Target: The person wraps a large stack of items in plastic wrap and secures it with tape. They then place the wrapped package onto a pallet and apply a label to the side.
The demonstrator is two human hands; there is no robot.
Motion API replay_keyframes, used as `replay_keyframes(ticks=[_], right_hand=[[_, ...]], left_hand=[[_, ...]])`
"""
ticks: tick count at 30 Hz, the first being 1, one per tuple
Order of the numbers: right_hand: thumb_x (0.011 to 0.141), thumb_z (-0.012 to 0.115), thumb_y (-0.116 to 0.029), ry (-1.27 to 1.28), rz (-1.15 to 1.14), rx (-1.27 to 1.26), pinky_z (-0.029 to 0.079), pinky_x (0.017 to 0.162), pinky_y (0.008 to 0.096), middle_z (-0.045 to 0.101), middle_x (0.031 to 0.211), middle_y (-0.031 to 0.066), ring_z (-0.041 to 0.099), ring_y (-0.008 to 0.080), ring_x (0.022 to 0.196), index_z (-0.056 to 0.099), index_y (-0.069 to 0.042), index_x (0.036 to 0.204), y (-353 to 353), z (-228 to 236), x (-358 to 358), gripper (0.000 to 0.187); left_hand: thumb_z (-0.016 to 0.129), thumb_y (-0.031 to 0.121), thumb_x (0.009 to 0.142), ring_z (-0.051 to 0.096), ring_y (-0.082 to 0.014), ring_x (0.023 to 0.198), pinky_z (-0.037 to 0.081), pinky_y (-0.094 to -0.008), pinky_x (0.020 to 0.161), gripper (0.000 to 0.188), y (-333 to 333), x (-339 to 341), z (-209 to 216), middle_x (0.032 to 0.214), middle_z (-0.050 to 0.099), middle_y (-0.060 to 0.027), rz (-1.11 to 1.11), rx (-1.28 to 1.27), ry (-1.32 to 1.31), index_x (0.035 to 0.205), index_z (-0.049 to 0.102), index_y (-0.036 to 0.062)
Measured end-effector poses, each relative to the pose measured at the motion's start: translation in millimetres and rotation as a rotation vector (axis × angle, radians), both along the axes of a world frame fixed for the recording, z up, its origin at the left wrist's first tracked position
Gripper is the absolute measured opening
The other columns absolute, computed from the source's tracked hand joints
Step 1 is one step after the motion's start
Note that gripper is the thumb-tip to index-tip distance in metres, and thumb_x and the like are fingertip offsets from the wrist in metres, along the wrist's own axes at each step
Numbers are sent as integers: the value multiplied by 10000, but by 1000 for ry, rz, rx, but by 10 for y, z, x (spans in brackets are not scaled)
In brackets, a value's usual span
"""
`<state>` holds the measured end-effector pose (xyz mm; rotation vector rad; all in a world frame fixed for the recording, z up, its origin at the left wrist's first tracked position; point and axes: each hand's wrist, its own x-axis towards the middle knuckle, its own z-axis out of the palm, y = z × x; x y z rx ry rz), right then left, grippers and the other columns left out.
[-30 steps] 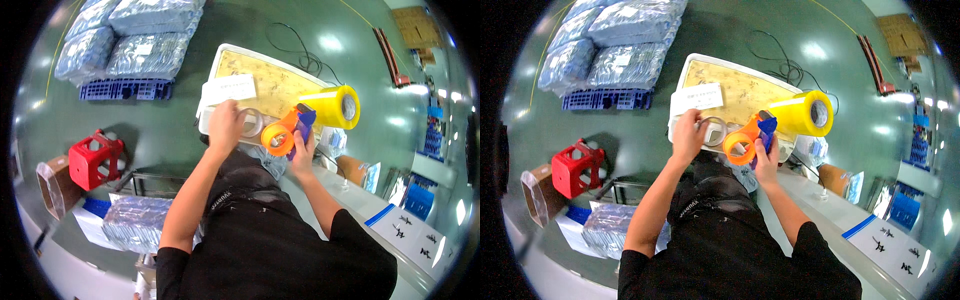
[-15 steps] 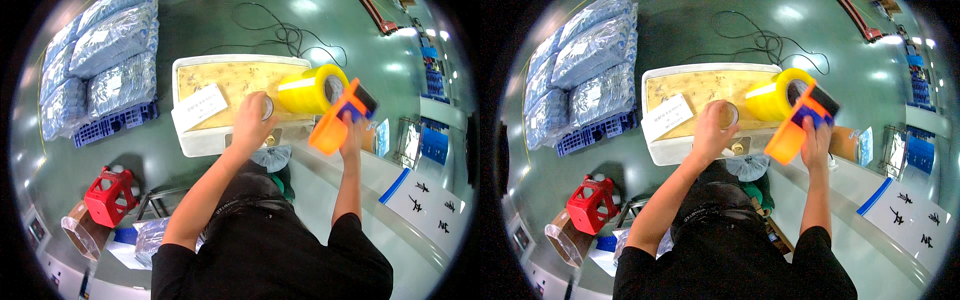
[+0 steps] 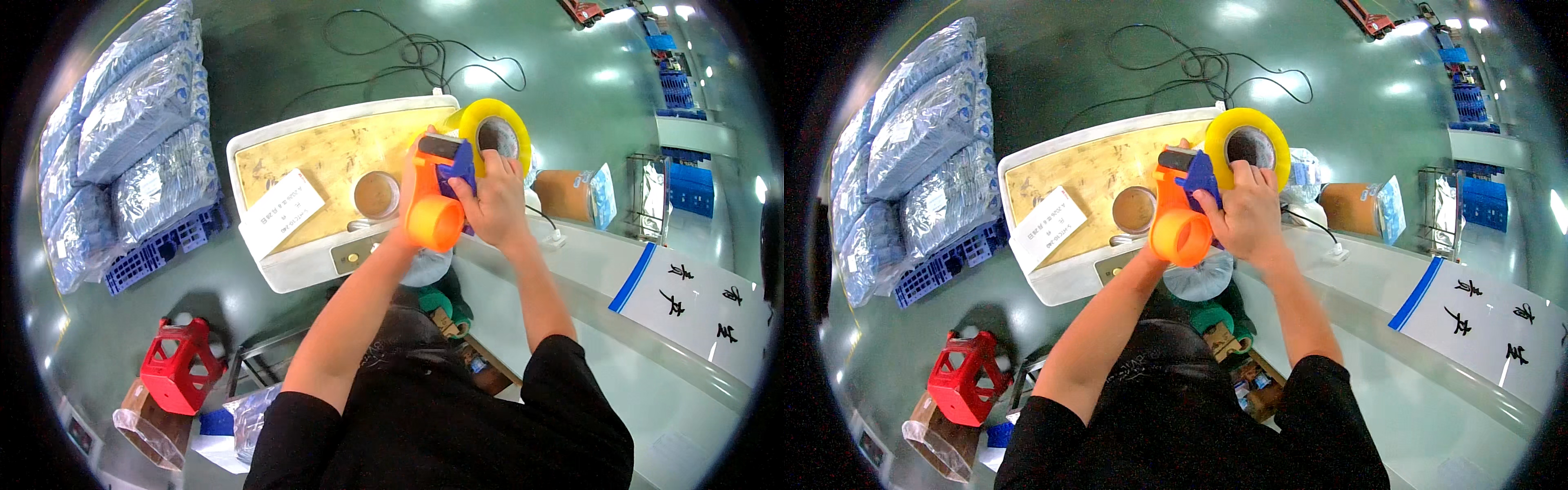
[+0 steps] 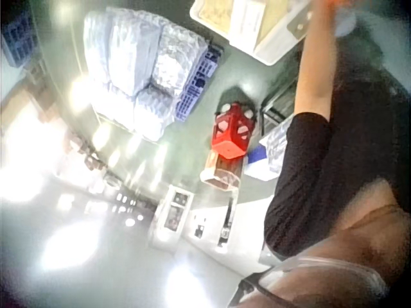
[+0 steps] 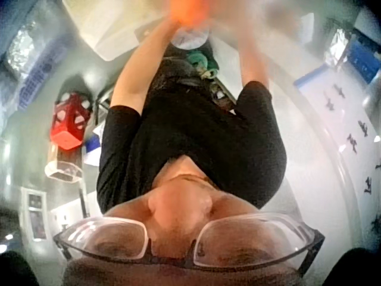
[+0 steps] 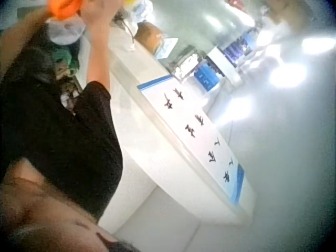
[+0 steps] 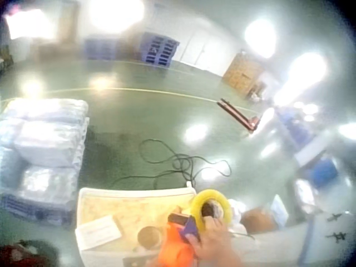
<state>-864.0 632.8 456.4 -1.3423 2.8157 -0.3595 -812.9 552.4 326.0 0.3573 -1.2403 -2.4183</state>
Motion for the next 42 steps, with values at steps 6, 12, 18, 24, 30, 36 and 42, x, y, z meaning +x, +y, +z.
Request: replay_keyframes(ticks=[6,12,18,24,30,36,42], right_hand=[[939,626,-336,-4,-120,-165,421,808,417,634,978,153,631,322,848,666,12,892,-8,-108,-94,354],[1012,579,-280,-651,-336,-881,498,836,319,683,1043,75,638,168,935,622,30,1113,-90,226,-147,329],[1007,538,-408,-563,-222,-676,508,955,328,654,1233,150,621,196,1167,541,15,1326,284,280,-686,529],[986,567,-408,-903,-329,-907,486,1020,368,542,1400,137,522,258,1308,317,-62,1523,545,-225,-1140,686],[1008,513,-409,-647,-371,-1240,541,926,375,594,1325,135,596,268,1197,435,-79,1437,464,80,-739,547],[1013,559,-254,-669,-431,-345,537,776,372,714,1052,130,698,254,916,584,37,1215,-231,444,254,355],[958,529,-191,-409,-117,67,532,586,469,654,658,193,675,373,628,561,17,951,-1130,-389,641,211]], left_hand=[[764,205,777,496,-389,1249,429,-423,1041,776,-288,-69,116,1365,484,-219,17,-664,-117,1447,411,34],[874,229,672,462,-436,1277,422,-455,1054,984,-389,1,96,1410,428,-244,-50,-890,-214,1470,347,-2],[849,372,691,391,-415,1372,347,-439,1138,1011,-547,-61,502,1463,380,-273,-176,-632,-72,1464,341,-35],[786,423,774,398,-387,1374,326,-430,1140,921,-474,-360,850,1443,414,-295,-216,-521,-321,1403,388,-119],[716,379,880,479,-370,1276,394,-426,1064,715,-453,-409,622,1363,491,-261,-76,-653,-314,1352,453,-89],[537,207,1014,559,-219,1088,445,-334,967,279,-1020,823,465,1167,574,-125,241,-472,-522,1221,555,19],[471,229,1061,503,-106,916,439,-266,843,241,-1472,1987,136,1095,570,-24,484,-308,-708,1167,574,39]])
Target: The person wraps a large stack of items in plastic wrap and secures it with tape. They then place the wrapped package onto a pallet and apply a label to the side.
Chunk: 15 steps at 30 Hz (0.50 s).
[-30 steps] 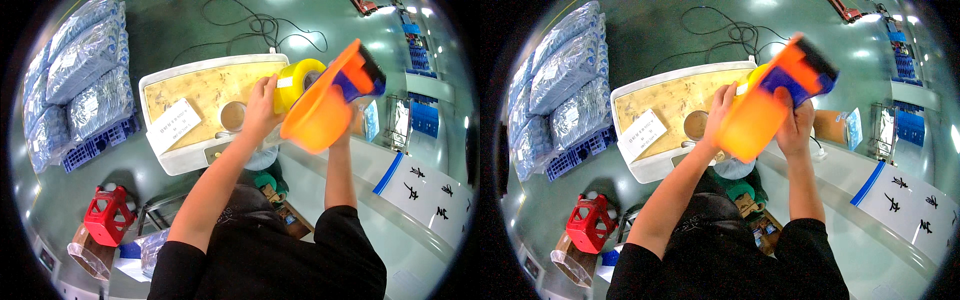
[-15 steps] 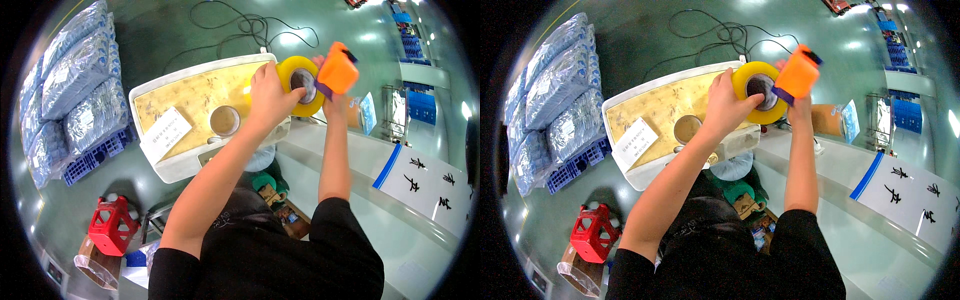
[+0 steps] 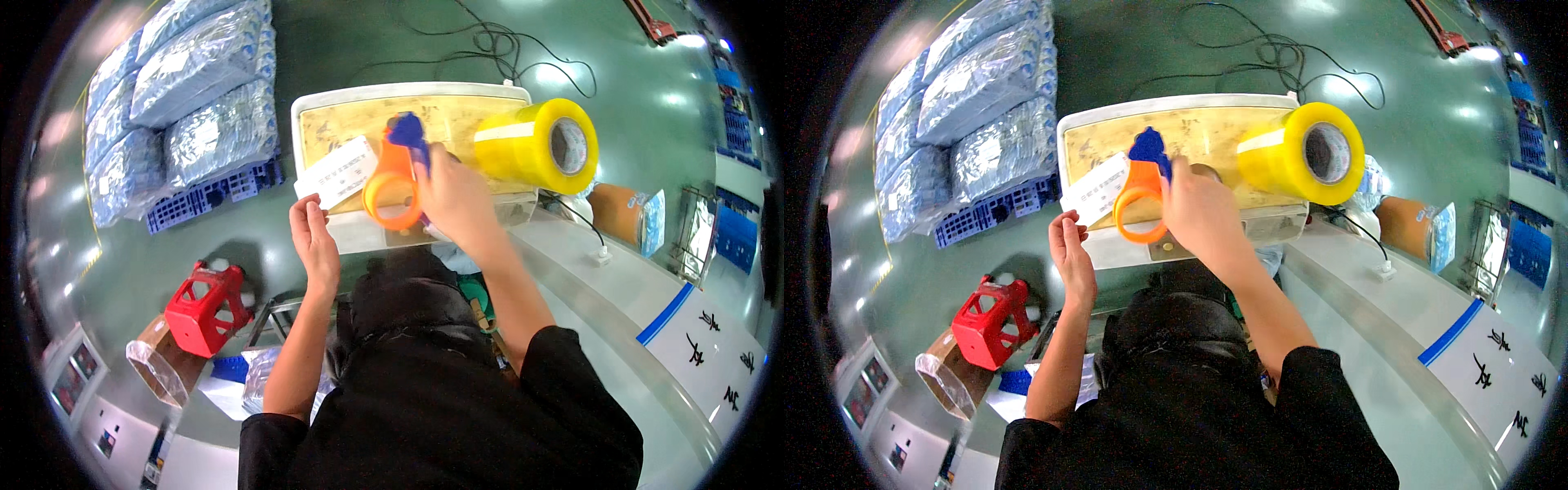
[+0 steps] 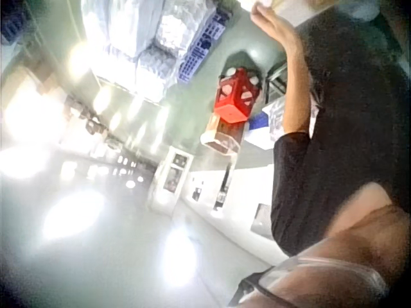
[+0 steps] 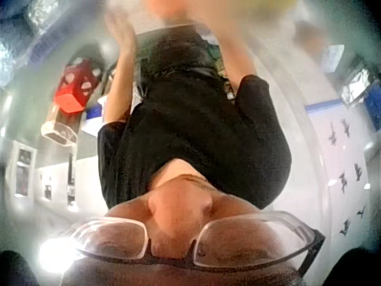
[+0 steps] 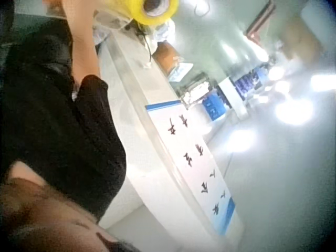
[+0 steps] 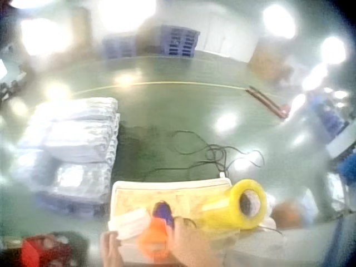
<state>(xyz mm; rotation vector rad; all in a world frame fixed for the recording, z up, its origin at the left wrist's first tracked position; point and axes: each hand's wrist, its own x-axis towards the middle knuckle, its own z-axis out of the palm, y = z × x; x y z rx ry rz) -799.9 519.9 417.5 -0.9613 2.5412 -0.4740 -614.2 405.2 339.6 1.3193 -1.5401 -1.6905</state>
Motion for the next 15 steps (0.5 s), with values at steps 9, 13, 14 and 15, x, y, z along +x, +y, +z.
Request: replay_keyframes(ticks=[9,13,14,15], right_hand=[[877,672,-320,-3,136,122,533,647,470,684,748,182,685,373,701,564,-35,1034,-369,-398,105,343],[796,771,-387,262,167,-355,507,637,434,658,746,115,661,298,725,598,-39,939,227,408,-80,415],[776,788,-403,457,97,-408,488,681,447,639,741,111,639,303,720,607,-44,902,419,567,-250,421],[755,804,-418,647,35,-471,470,724,460,620,736,106,617,308,715,616,-49,866,591,676,-426,429]], left_hand=[[621,55,945,562,-182,897,475,-319,835,222,31,-19,101,1109,547,-118,-161,-366,-126,1153,582,-14],[754,20,810,559,-227,1009,479,-341,896,442,198,-373,403,1162,538,-130,-321,-496,-25,1207,559,-8],[786,34,783,555,-225,1038,479,-339,915,528,271,-561,489,1189,525,-120,-432,-568,36,1248,538,-7],[846,58,706,530,-300,1172,460,-382,993,689,376,-761,586,1267,515,-161,-520,-569,61,1309,516,1]])
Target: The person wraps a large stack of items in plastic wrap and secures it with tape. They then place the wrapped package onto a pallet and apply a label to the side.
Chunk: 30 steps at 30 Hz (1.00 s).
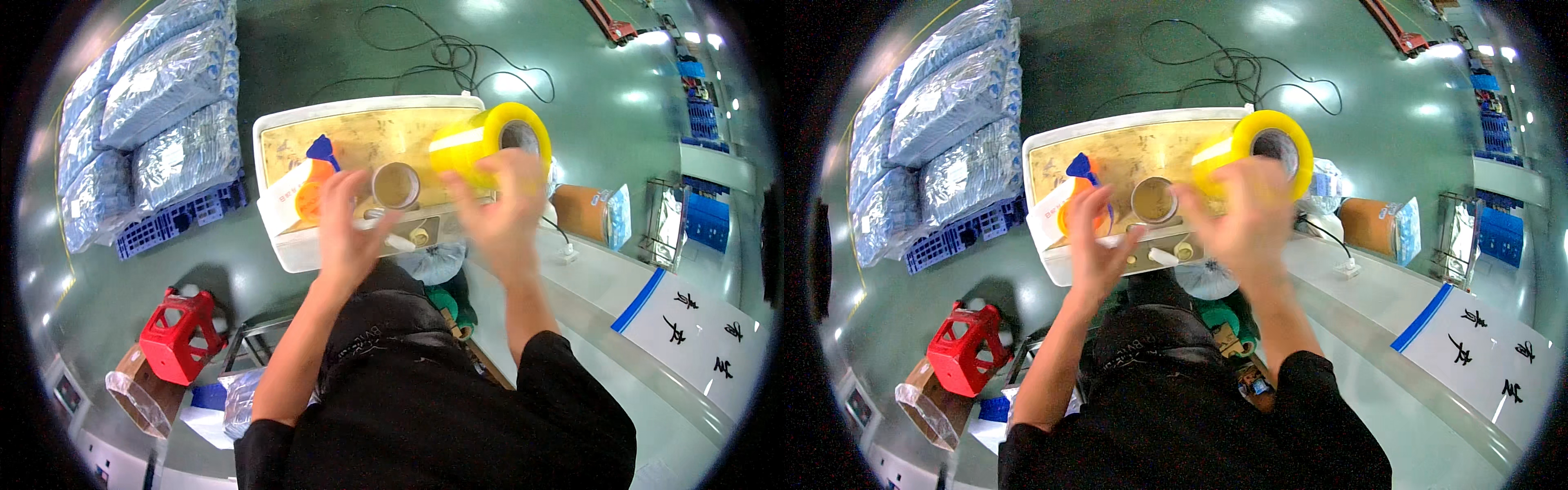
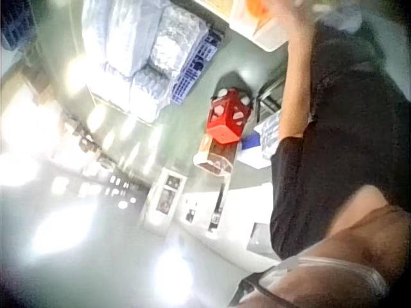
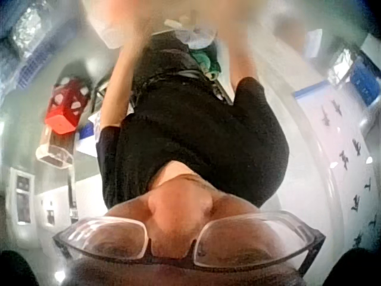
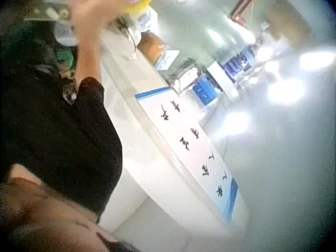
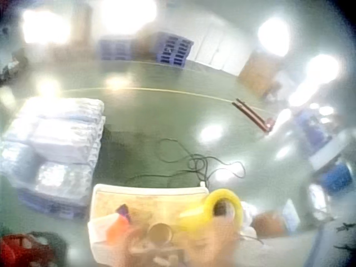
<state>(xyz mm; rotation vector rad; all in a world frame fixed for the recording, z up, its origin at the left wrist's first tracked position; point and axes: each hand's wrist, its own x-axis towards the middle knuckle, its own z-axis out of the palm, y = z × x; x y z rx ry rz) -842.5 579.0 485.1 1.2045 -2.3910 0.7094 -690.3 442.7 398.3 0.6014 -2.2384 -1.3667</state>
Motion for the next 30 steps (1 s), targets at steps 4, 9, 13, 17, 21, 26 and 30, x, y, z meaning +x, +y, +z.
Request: replay_keyframes(ticks=[4,9,13,17,21,26,30], right_hand=[[716,812,-471,10,-115,307,430,919,493,632,723,131,623,312,710,624,-50,799,425,-115,-428,468],[685,818,-510,-13,-120,372,376,1024,504,546,543,107,549,293,553,578,-51,665,530,-431,-474,518],[699,822,-488,-19,-113,342,414,974,477,526,540,106,505,297,529,506,-65,592,524,-473,-511,538],[780,792,-464,-631,-151,56,519,752,389,651,670,112,605,197,582,651,-13,744,502,-107,-616,473],[801,785,-399,-961,-24,-8,513,581,296,715,793,108,643,135,637,718,30,932,350,276,-552,454],[682,854,-483,-907,69,-87,505,813,357,704,840,104,659,215,777,708,16,911,369,406,-259,568],[637,864,-558,-537,332,-43,482,916,431,688,850,118,661,273,878,695,-10,860,245,435,80,615]], left_hand=[[897,165,615,421,-426,1340,361,-475,1109,1070,522,-1045,-164,1450,419,-262,-183,64,88,1482,296,-14],[890,244,614,391,-454,1357,323,-485,1139,1130,798,-1517,-699,1486,378,-275,-286,263,249,1502,244,-20],[885,209,630,414,-436,1345,335,-455,1134,1104,798,-1512,-864,1476,397,-262,-313,227,202,1505,245,0],[918,194,591,429,-430,1337,354,-442,1125,1131,796,-1504,-800,1464,417,-257,-341,217,223,1495,263,15],[929,148,572,431,-449,1330,380,-457,1108,1097,740,-1621,-814,1472,414,-261,-446,360,151,1471,313,22],[791,178,787,511,-356,1277,392,-411,1087,778,482,-1208,-689,1410,490,-213,-350,413,32,1428,394,-15],[694,370,911,529,-264,1265,390,-382,1080,718,-183,-298,185,1379,527,-143,-466,1164,138,1438,392,-12]])
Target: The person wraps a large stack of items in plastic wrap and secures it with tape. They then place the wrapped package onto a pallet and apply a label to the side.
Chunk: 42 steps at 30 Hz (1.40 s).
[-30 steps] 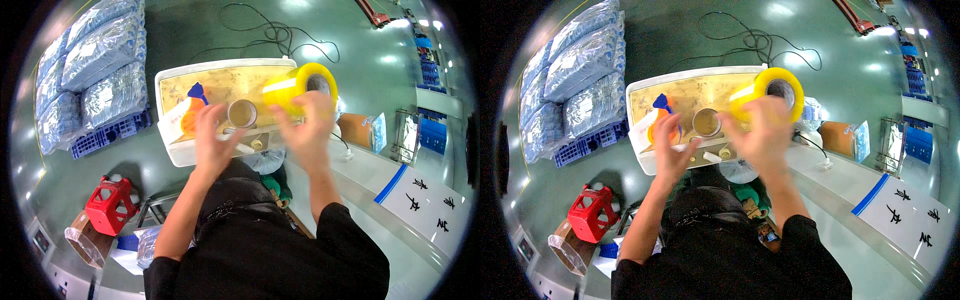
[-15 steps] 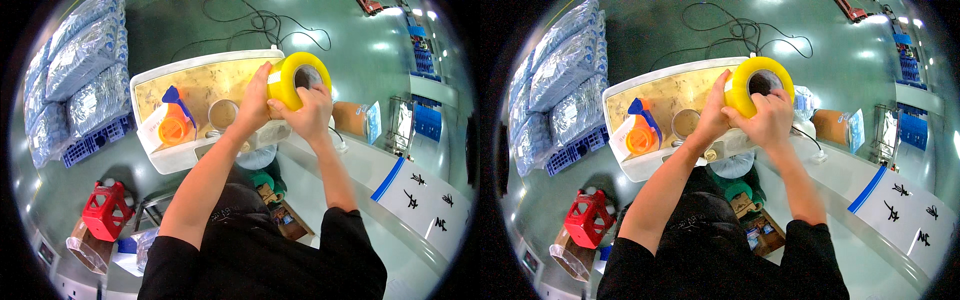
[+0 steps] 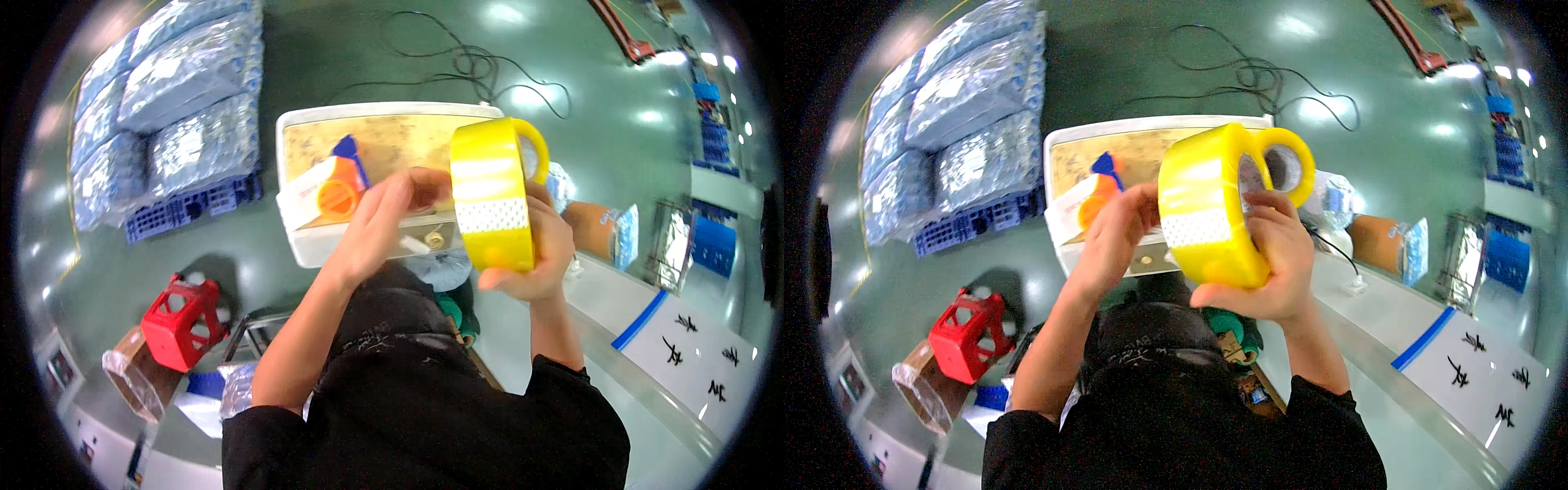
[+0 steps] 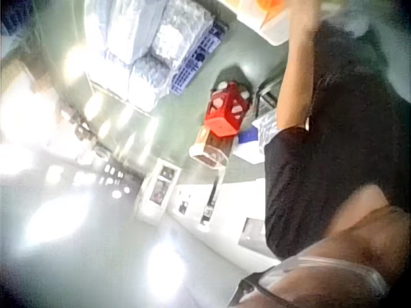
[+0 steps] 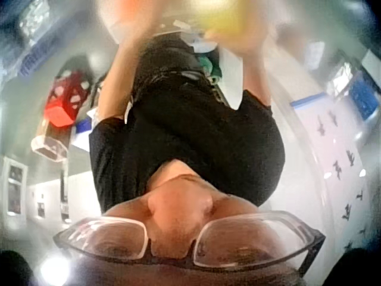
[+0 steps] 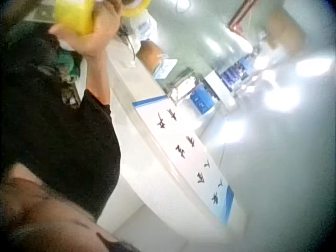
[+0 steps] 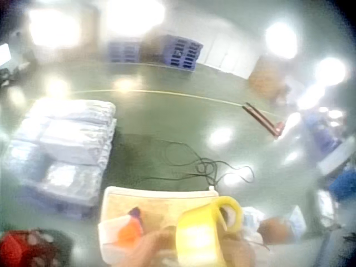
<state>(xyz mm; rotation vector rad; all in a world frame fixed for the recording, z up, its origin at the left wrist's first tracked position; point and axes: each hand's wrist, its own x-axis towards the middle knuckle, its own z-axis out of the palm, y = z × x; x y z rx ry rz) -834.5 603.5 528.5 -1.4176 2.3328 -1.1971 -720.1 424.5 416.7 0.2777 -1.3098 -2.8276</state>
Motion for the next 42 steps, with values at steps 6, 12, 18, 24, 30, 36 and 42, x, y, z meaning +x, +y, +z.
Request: replay_keyframes(ticks=[6,12,18,24,30,36,42], right_hand=[[582,861,-621,263,312,-43,487,891,462,681,919,111,657,301,902,677,-23,905,-708,179,481,704],[663,852,-517,68,709,-268,520,759,394,659,1060,184,641,289,907,666,-25,996,-1136,758,464,623],[738,829,-296,289,1444,-159,531,695,362,653,1065,176,637,279,878,674,-28,1085,-1978,1502,1062,465],[673,810,-152,362,1862,-194,524,571,310,655,952,137,647,233,728,696,-15,981,-2147,1692,1858,356],[565,765,-132,376,1909,-293,515,510,317,649,830,125,654,223,649,682,22,874,-1901,1631,2478,355],[565,742,-171,536,1871,-270,520,504,309,655,802,130,669,216,645,683,40,861,-1532,1762,2846,369],[627,765,-182,814,1819,-288,546,518,308,664,794,141,685,213,661,681,30,871,-1312,1825,3076,334]], left_hand=[[870,146,752,535,-216,1247,412,-376,1066,968,-61,763,1207,1345,537,-139,466,-159,172,1489,264,-23],[826,-8,750,567,-208,1205,466,-353,1015,908,-175,1527,1466,1345,554,-155,849,-173,121,1487,299,-61],[897,235,664,601,-257,1200,458,-377,1040,983,-128,2320,1943,1325,588,-199,822,16,-151,1427,388,-118],[860,164,728,615,-176,1113,486,-310,956,798,231,2999,2023,1237,634,-138,770,88,-63,1373,471,-99],[806,128,805,626,-128,1038,494,-271,915,621,594,3460,1969,1168,667,-87,792,97,-18,1328,536,-69],[826,221,793,632,-151,1065,501,-291,935,695,837,3789,1949,1201,658,-105,760,150,-19,1338,517,-80],[865,296,749,639,-184,1087,511,-316,945,818,939,4029,1892,1224,649,-137,715,173,-33,1354,487,-102]])
